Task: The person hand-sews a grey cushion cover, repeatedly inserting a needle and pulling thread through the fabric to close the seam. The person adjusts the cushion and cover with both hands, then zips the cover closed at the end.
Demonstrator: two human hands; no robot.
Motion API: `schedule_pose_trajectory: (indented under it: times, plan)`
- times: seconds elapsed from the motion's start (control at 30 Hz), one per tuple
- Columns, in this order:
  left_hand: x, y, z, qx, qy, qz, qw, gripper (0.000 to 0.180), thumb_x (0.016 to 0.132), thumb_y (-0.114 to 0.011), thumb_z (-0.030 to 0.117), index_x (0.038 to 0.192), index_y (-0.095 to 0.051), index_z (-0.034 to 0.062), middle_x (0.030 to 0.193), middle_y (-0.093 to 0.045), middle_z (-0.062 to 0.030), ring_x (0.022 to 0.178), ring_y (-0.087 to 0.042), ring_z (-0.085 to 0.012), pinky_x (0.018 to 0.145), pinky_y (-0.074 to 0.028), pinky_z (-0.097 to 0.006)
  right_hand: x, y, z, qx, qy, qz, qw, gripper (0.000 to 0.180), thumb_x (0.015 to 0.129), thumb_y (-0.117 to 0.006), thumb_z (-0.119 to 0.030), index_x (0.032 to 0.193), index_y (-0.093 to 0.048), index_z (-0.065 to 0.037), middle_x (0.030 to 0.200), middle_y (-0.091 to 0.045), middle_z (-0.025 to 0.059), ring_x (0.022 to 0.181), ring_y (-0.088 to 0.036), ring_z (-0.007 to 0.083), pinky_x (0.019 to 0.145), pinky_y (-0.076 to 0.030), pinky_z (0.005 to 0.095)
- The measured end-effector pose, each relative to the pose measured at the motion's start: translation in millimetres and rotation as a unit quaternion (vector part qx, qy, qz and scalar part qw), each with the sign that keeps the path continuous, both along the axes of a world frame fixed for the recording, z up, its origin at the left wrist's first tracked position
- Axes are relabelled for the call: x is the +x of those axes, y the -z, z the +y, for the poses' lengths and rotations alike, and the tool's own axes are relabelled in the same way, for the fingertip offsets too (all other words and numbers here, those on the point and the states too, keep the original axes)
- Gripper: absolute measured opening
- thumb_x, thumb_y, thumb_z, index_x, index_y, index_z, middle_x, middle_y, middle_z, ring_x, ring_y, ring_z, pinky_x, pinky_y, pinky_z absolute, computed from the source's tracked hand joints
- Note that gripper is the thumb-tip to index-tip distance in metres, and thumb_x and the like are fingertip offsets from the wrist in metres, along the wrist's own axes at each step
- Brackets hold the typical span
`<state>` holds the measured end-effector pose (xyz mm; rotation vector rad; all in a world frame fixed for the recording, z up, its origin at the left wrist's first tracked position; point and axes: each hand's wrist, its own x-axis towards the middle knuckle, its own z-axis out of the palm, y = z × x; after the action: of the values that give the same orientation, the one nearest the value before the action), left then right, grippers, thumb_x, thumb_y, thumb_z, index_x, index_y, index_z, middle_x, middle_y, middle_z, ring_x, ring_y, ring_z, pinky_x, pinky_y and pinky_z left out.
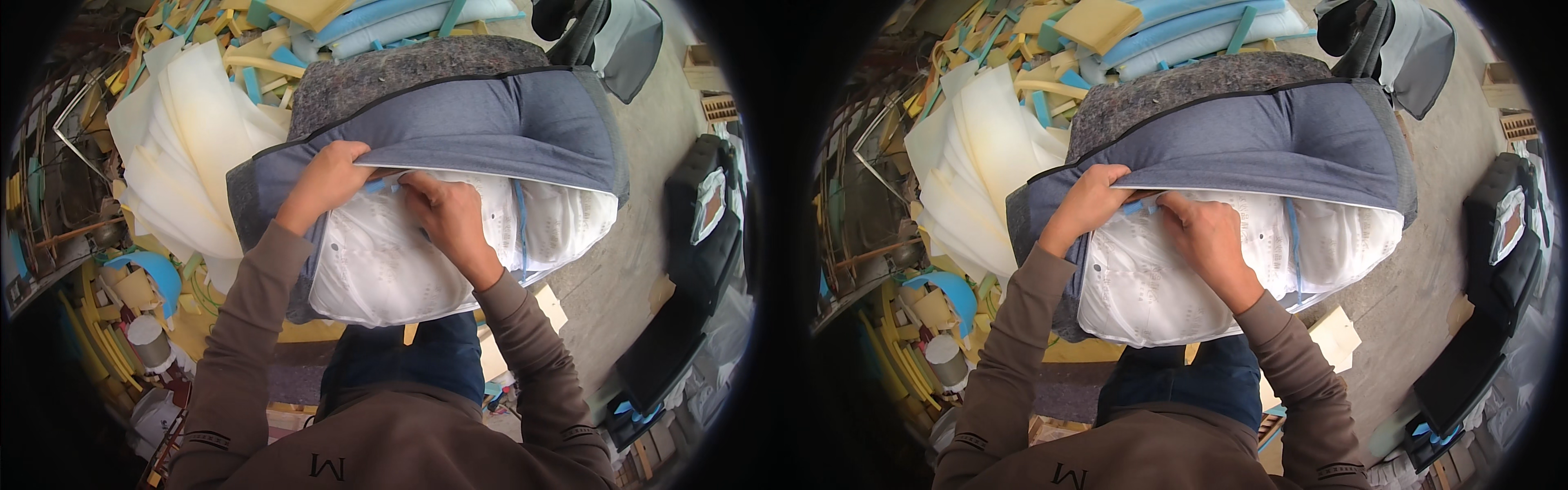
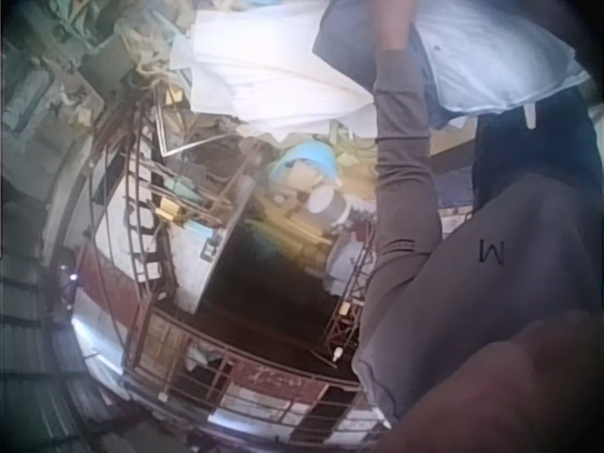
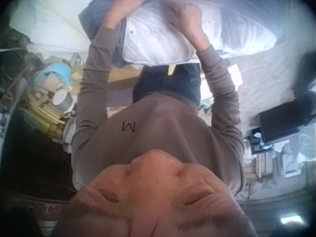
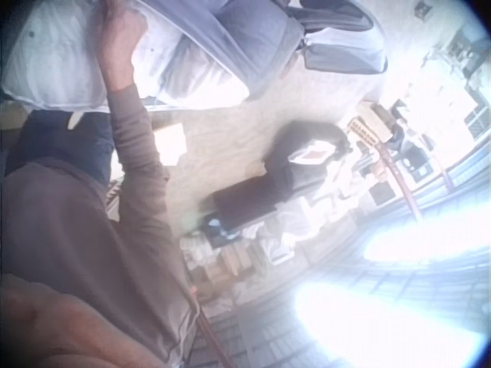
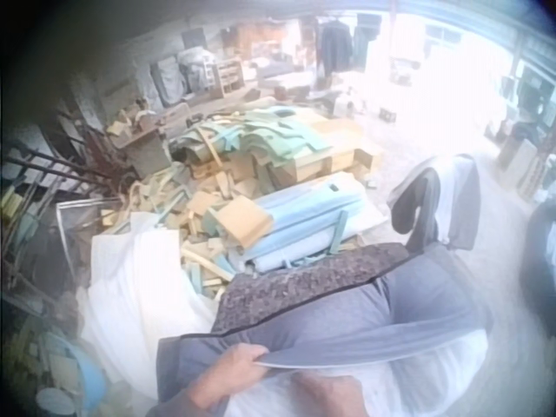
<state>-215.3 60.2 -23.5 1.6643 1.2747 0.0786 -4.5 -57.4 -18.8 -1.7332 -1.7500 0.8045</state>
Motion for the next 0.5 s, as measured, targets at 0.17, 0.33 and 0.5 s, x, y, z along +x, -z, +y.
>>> schedule_pose_trajectory:
  times: [0.17,0.33,0.5]
  plan:
    - [-0.6,1.9,0.3,0.005,0.009,0.021,1.0,0.039,0.095,-0.075,0.034,0.105,-0.075,-0.0033,0.096,-0.069,-0.0329,0.095,-0.067,-0.053,0.081,-0.054,-0.049,-2.2,-0.8,1.5,-0.002,0.005,0.012,1.0,0.015,0.095,-0.076,-0.016,0.11,-0.079,-0.014,0.077,-0.073,0.0149,0.069,-0.072,0.0355,0.063,-0.054,0.0435]
    - [0.4,-0.7,-1.9,0.037,0.015,0.004,0.999,0.033,0.099,-0.069,0.026,0.101,-0.069,-0.0073,0.079,-0.064,-0.0227,0.074,-0.056,-0.0173,0.075,-0.051,-0.038,-1.3,-3.4,3.2,0.023,-0.006,-0.016,1.0,0.014,0.095,-0.077,-0.015,0.108,-0.079,-0.014,0.074,-0.071,0.0137,0.067,-0.071,0.0351,0.062,-0.053,0.043]
    - [1.3,-1.4,-1.8,0.009,0.004,0.013,1.0,0.033,0.099,-0.071,0.028,0.1,-0.071,-0.0055,0.082,-0.065,-0.0238,0.078,-0.06,-0.0271,0.076,-0.052,-0.04,-7.3,-2.8,2.7,0.074,-0.003,-0.039,0.996,0.026,0.087,-0.074,-0.009,0.112,-0.077,-0.017,0.073,-0.07,0.0098,0.066,-0.071,0.0315,0.06,-0.053,0.0418]
